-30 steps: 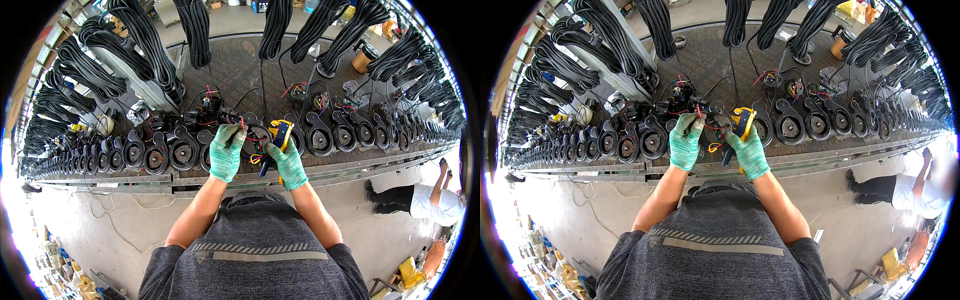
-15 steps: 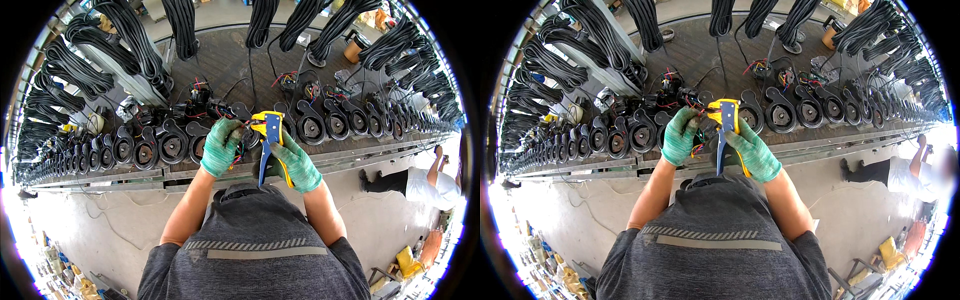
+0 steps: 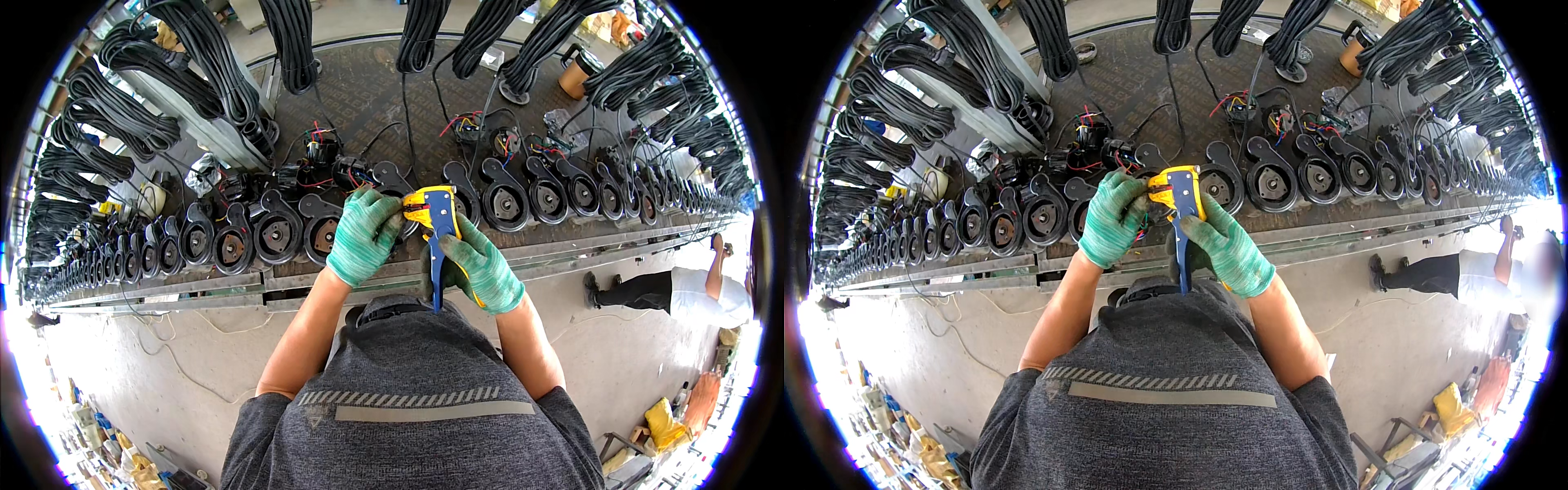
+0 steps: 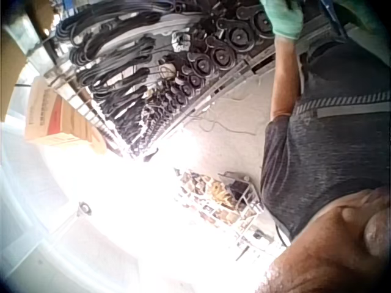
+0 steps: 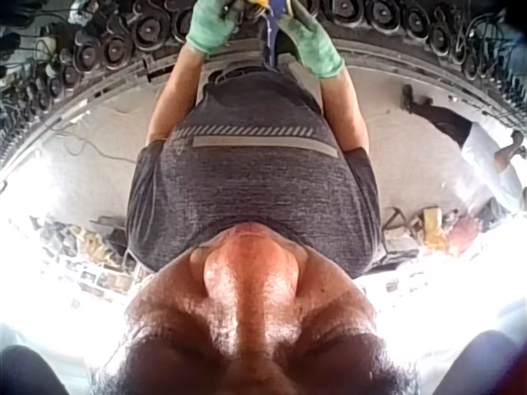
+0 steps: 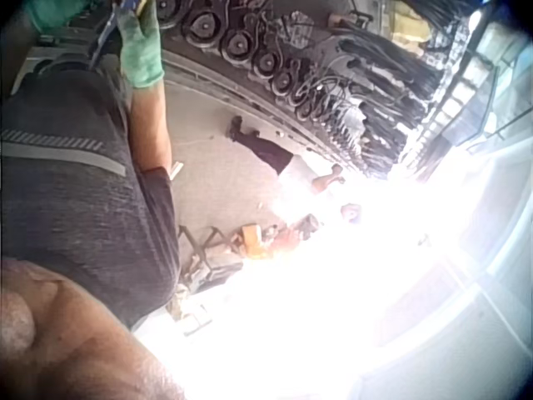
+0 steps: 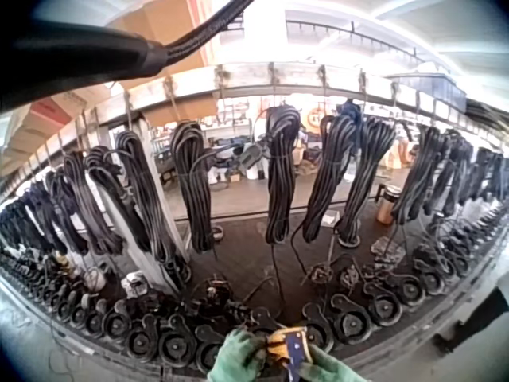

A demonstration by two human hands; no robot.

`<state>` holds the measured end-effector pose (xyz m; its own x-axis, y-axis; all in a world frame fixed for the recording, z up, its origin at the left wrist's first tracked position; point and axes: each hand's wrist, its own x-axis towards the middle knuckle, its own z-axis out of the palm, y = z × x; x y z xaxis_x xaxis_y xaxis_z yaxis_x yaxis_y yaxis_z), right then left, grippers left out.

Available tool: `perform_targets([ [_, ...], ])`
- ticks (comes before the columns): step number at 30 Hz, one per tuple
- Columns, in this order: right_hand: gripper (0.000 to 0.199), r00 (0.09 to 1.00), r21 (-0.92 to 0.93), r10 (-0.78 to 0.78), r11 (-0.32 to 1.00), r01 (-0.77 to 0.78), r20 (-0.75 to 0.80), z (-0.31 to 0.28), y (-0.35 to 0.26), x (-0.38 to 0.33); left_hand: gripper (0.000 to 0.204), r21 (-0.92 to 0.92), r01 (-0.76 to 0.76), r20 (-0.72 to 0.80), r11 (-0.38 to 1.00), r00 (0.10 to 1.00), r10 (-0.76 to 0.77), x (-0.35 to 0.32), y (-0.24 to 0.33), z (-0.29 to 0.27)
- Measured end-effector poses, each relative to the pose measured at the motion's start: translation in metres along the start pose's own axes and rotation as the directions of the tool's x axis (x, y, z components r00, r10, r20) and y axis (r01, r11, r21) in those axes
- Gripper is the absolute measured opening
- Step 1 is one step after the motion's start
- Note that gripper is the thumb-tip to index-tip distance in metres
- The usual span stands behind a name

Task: The person uses a yellow and blue crimping tool to secure connectors onto the ends of wires attached to circular mechanical components. The person repeatedly picks up a component, aligns the wires, and crimps the terminals, then places the component back on the workbench.

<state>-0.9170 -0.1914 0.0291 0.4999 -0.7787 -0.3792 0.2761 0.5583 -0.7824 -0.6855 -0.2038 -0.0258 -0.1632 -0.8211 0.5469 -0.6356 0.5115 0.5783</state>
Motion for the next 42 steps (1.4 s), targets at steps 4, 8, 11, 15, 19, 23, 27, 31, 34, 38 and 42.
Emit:
perform_targets([
  [4,0.039,0.997,-0.015,-0.069,0.998,0.068,-0.034,-0.005,0.011,0.004,0.022,0.006,0.027,0.042,1.000,0.999,-0.027,0.002,0.002,0.000],
  [8,0.044,0.996,-0.026,-0.075,0.997,0.076,0.053,-0.019,0.014,0.011,0.020,0.007,-0.003,0.021,1.000,1.000,0.003,0.005,0.001,0.002],
  [11,0.053,0.984,0.214,-0.171,0.961,0.177,-0.047,-0.009,0.025,0.022,0.017,-0.124,0.018,-0.082,0.992,0.996,-0.029,0.009,-0.005,0.007],
  [15,0.055,0.980,0.307,-0.197,0.934,0.181,0.023,-0.026,0.013,0.011,0.011,-0.282,0.137,-0.108,0.950,0.979,-0.173,0.025,-0.011,0.000],
  [19,0.055,0.971,0.269,-0.199,0.936,0.229,-0.134,-0.054,0.015,-0.003,0.012,-0.221,0.109,-0.151,0.969,0.978,-0.145,0.071,-0.027,-0.014],
  [23,0.056,0.954,0.286,-0.217,0.919,0.272,-0.208,-0.083,0.026,-0.017,0.013,-0.113,0.101,-0.206,0.988,0.971,-0.123,0.133,-0.070,-0.023],
  [27,0.059,0.913,0.302,-0.201,0.899,0.316,-0.356,-0.121,0.046,-0.027,0.019,0.112,0.067,-0.033,0.991,0.997,-0.063,0.168,-0.143,-0.018],
  [31,0.053,0.871,0.312,-0.173,0.887,0.340,-0.459,-0.140,0.047,-0.043,0.020,0.381,0.134,0.167,0.915,0.963,-0.210,0.158,-0.196,0.001],
  [34,0.051,0.852,0.321,-0.181,0.872,0.370,-0.491,-0.160,0.050,-0.054,0.025,0.322,0.396,0.329,0.860,0.805,-0.493,0.162,-0.174,0.026],
  [38,0.048,0.826,0.361,-0.143,0.849,0.385,-0.545,-0.182,0.057,-0.060,0.034,0.366,-0.076,0.480,0.928,0.869,-0.118,0.174,-0.171,0.078],
  [42,0.046,0.806,0.360,-0.112,0.853,0.378,-0.581,-0.199,0.060,-0.065,0.032,0.224,-0.022,0.660,0.974,0.739,-0.136,0.204,-0.153,0.158],
])
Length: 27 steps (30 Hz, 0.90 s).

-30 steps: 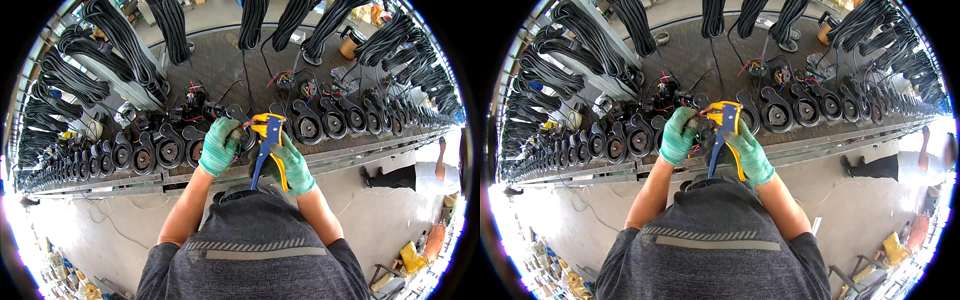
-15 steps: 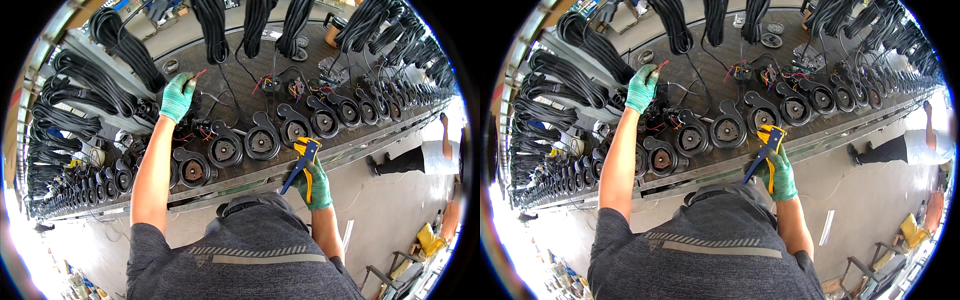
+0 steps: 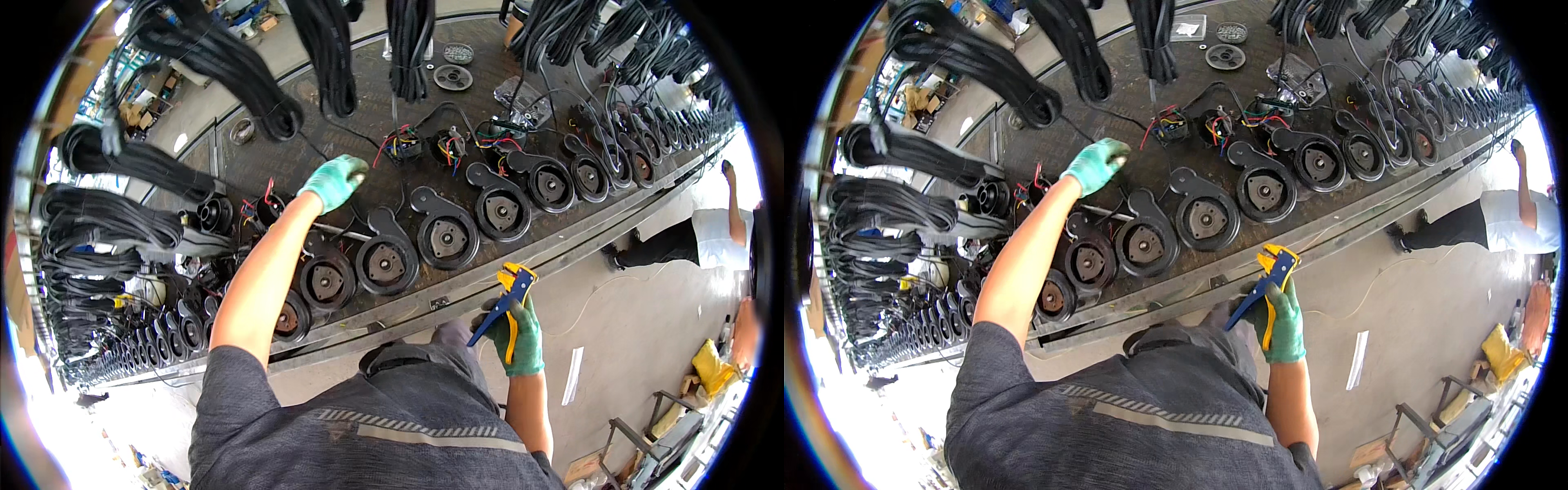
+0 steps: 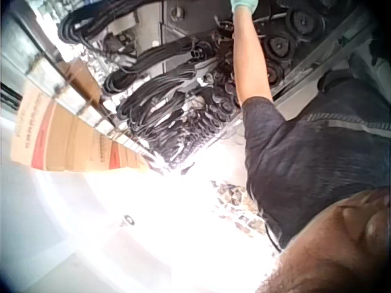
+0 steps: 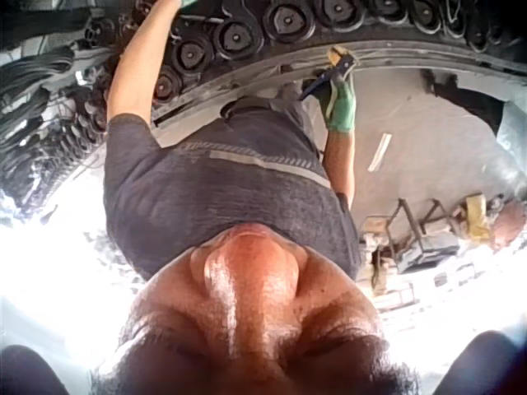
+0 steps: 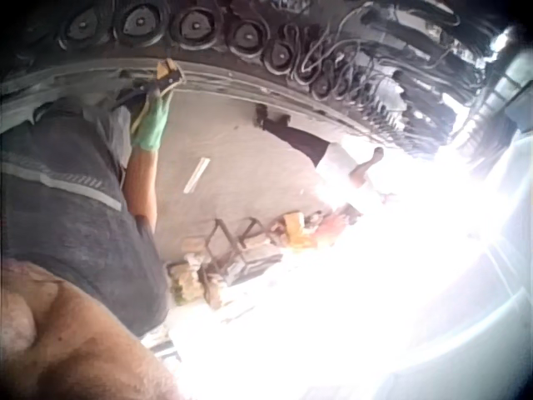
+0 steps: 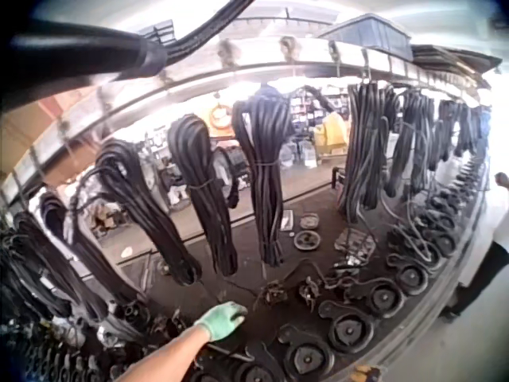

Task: The person uses a yellow and blue crimping tool to secure connectors onto the ends of wires attached to circular mechanical components. The person repeatedly picks up a component, aligns the wires, and crimps the terminals, then places the component back on the workbench.

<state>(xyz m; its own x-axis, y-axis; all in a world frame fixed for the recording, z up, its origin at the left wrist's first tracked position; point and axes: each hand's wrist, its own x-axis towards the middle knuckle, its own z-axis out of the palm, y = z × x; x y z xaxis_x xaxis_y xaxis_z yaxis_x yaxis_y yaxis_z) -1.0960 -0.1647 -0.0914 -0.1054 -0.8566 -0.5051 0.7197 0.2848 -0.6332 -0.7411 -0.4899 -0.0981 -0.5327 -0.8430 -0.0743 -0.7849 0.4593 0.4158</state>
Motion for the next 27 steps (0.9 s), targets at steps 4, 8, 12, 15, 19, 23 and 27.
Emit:
perform_targets([
  [4,0.050,0.998,-0.003,-0.001,1.000,0.001,-0.055,-0.014,-0.009,-0.004,0.034,-0.026,0.301,-0.217,0.953,0.929,-0.299,0.075,-0.014,0.061],
  [8,0.059,0.996,0.063,0.033,0.998,-0.028,-0.083,-0.036,-0.026,-0.007,0.042,0.195,0.421,-0.009,0.886,0.904,-0.427,0.117,-0.018,0.070],
  [12,0.058,0.990,0.097,0.003,0.995,0.011,-0.143,-0.063,-0.033,0.008,0.043,0.304,0.231,0.233,0.924,0.923,-0.308,0.118,-0.024,0.059],
  [15,0.058,0.990,0.095,-0.012,0.995,0.025,-0.138,-0.068,-0.045,0.021,0.040,0.210,0.143,0.203,0.967,0.961,-0.186,0.111,-0.044,0.062],
  [19,0.060,0.994,0.081,-0.009,0.997,0.019,-0.111,-0.069,-0.057,0.040,0.032,0.113,0.121,0.075,0.986,0.989,-0.130,0.110,-0.051,0.070],
  [23,0.059,0.997,0.075,0.046,0.996,-0.041,-0.061,-0.067,-0.061,0.052,0.023,-0.065,0.110,-0.206,0.992,0.971,-0.121,0.102,-0.041,0.067],
  [27,0.053,0.996,0.066,0.089,0.994,-0.089,0.009,-0.057,-0.060,0.055,0.023,-0.345,0.183,-0.328,0.921,0.896,-0.301,0.058,0.011,0.030],
])
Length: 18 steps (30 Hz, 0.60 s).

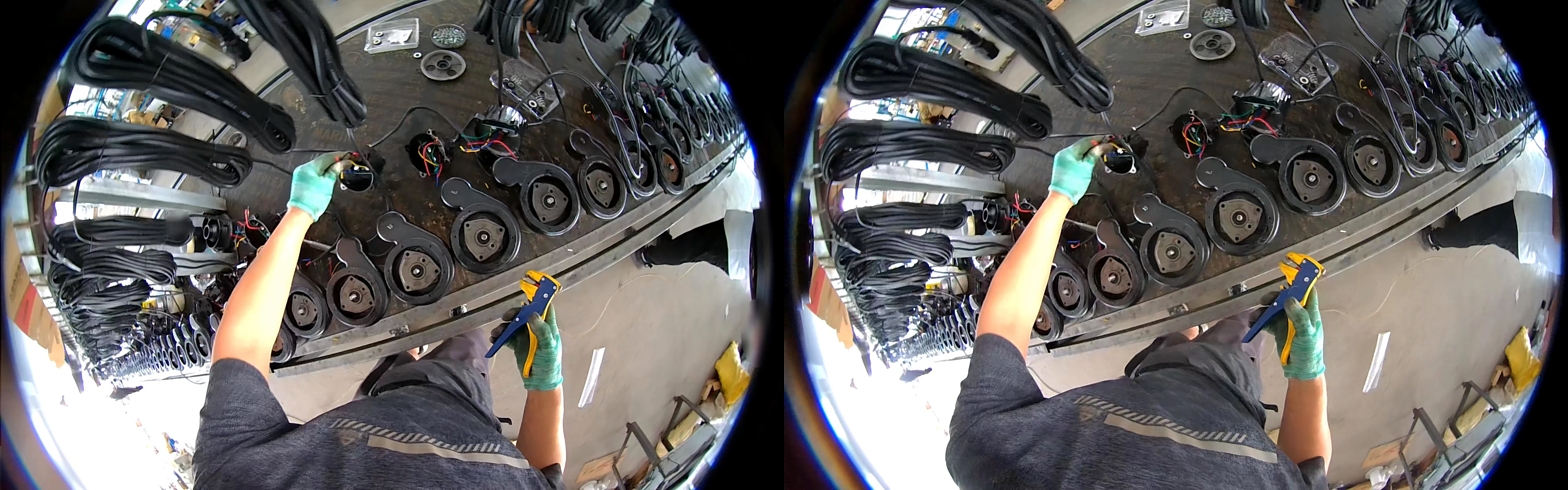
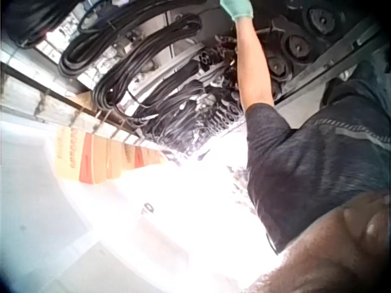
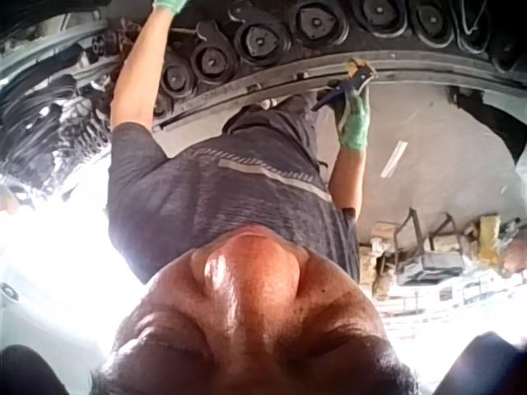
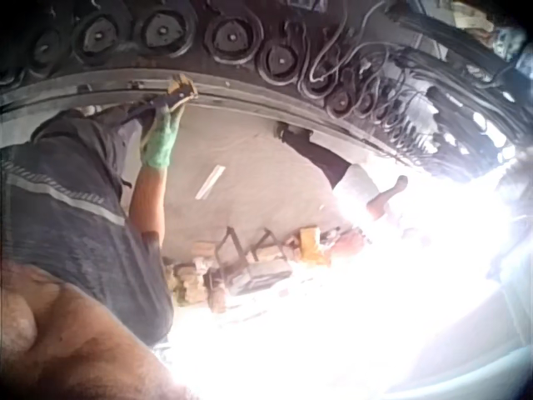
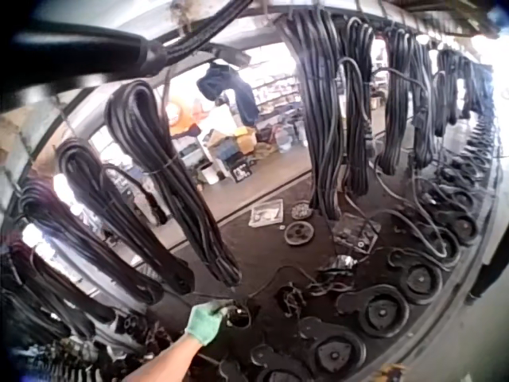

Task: The person uses a yellow and blue crimping tool to secure connectors onto the ends of wires attached to circular mechanical components. The person repeatedly picks up a component, aligns the wires, and crimps the terminals, then places the component back on the workbench.

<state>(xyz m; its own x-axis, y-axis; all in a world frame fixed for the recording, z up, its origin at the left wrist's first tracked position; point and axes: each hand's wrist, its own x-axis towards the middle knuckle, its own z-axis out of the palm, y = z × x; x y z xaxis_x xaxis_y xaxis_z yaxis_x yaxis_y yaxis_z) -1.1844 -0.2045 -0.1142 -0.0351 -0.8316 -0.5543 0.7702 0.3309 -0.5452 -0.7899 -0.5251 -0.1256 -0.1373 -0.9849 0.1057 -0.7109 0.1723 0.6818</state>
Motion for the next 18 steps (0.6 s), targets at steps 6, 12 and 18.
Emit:
perform_targets([
  [6,0.053,0.992,-0.076,0.019,0.997,-0.009,0.124,0.044,0.006,-0.005,0.022,-0.106,-0.078,-0.058,0.991,0.996,0.072,-0.113,0.076,-0.088],
  [12,0.055,0.974,-0.194,0.006,0.980,0.039,0.228,0.104,0.031,-0.025,0.025,-0.230,-0.355,-0.113,0.906,0.935,0.337,-0.191,0.098,-0.083],
  [18,0.065,0.930,-0.432,0.132,0.901,0.031,0.343,0.161,0.052,-0.053,0.024,-0.572,-0.100,0.037,0.814,0.988,0.148,-0.215,0.091,-0.066],
])
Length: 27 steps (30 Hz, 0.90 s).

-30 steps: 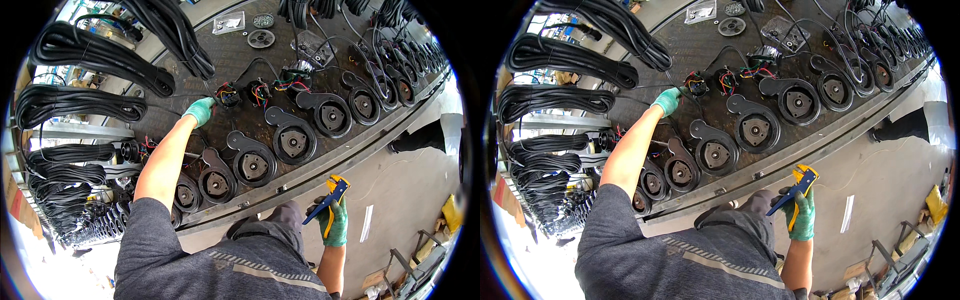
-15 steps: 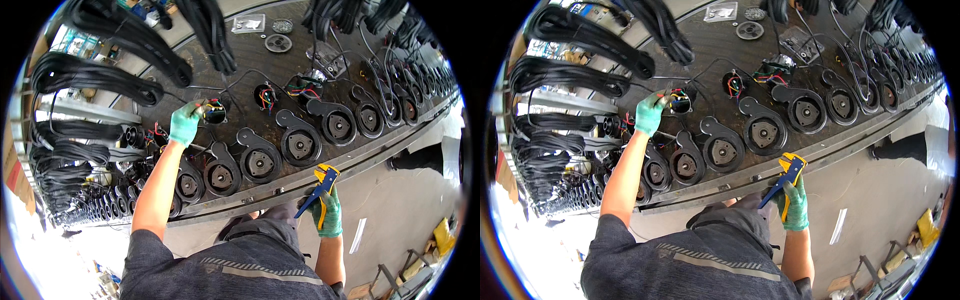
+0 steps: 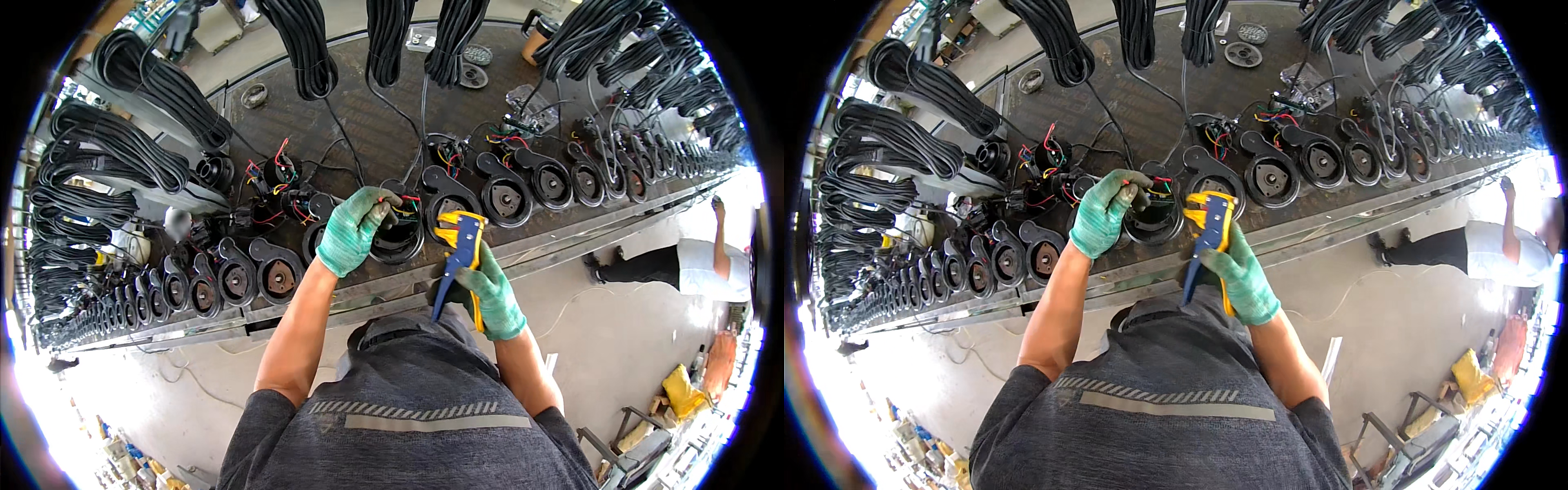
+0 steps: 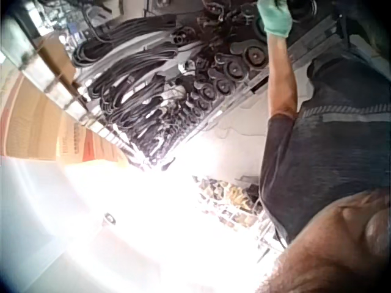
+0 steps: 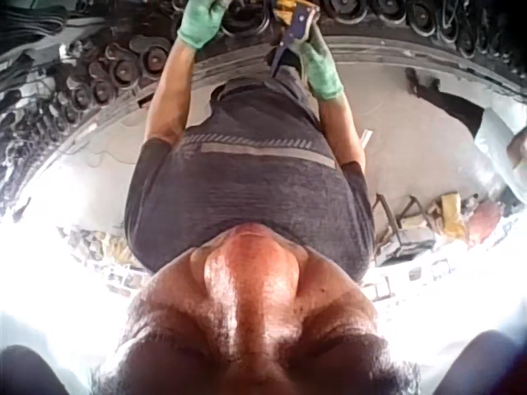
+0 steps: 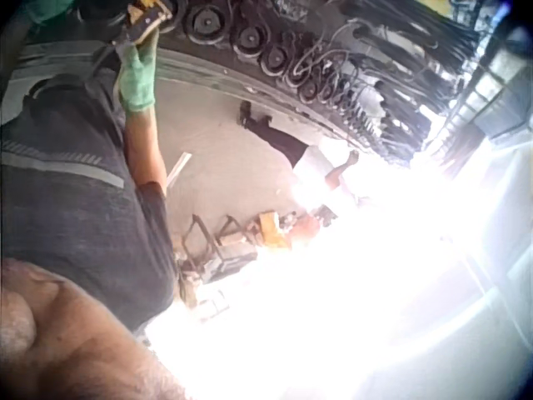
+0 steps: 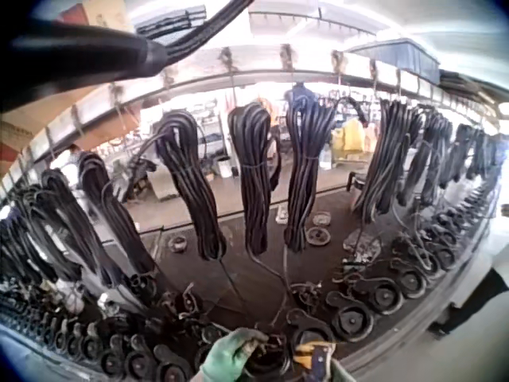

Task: The person uses a yellow and blue crimping tool to secure connectors onto the ends of wires attached to circular mechanical components. The person repeatedly picks up a component, aligns the wires, and crimps the terminals, then places the component back on the workbench.

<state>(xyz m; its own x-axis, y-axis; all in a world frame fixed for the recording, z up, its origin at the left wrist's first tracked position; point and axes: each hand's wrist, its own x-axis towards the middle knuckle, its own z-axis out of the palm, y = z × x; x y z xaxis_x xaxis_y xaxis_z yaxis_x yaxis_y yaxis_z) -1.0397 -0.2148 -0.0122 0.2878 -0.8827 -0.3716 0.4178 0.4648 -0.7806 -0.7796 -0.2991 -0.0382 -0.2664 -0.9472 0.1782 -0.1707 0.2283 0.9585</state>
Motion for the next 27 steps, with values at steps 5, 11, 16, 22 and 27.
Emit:
perform_targets([
  [5,0.066,0.998,-0.028,-0.048,0.998,0.049,0.043,0.023,0.004,0.014,0.023,0.121,-0.158,0.026,0.980,0.987,0.156,-0.002,-0.019,0.002],
  [11,0.070,0.983,0.008,-0.041,0.999,0.040,0.178,0.038,0.002,0.012,0.023,0.280,-0.323,0.061,0.904,0.946,0.318,-0.004,-0.015,0.006],
  [16,0.070,0.988,0.014,-0.044,0.999,0.043,0.147,0.045,0.004,0.010,0.023,0.311,-0.338,0.067,0.888,0.940,0.334,-0.007,-0.014,0.006],
  [22,0.063,0.993,0.001,-0.121,0.993,0.121,-0.007,0.047,0.017,0.016,0.020,0.375,-0.321,0.043,0.870,0.943,0.330,-0.006,-0.017,0.011],
  [27,0.053,0.986,-0.045,-0.165,0.985,0.164,-0.026,0.052,0.017,0.018,0.020,0.305,-0.276,0.034,0.911,0.960,0.279,-0.005,-0.012,0.011],
])
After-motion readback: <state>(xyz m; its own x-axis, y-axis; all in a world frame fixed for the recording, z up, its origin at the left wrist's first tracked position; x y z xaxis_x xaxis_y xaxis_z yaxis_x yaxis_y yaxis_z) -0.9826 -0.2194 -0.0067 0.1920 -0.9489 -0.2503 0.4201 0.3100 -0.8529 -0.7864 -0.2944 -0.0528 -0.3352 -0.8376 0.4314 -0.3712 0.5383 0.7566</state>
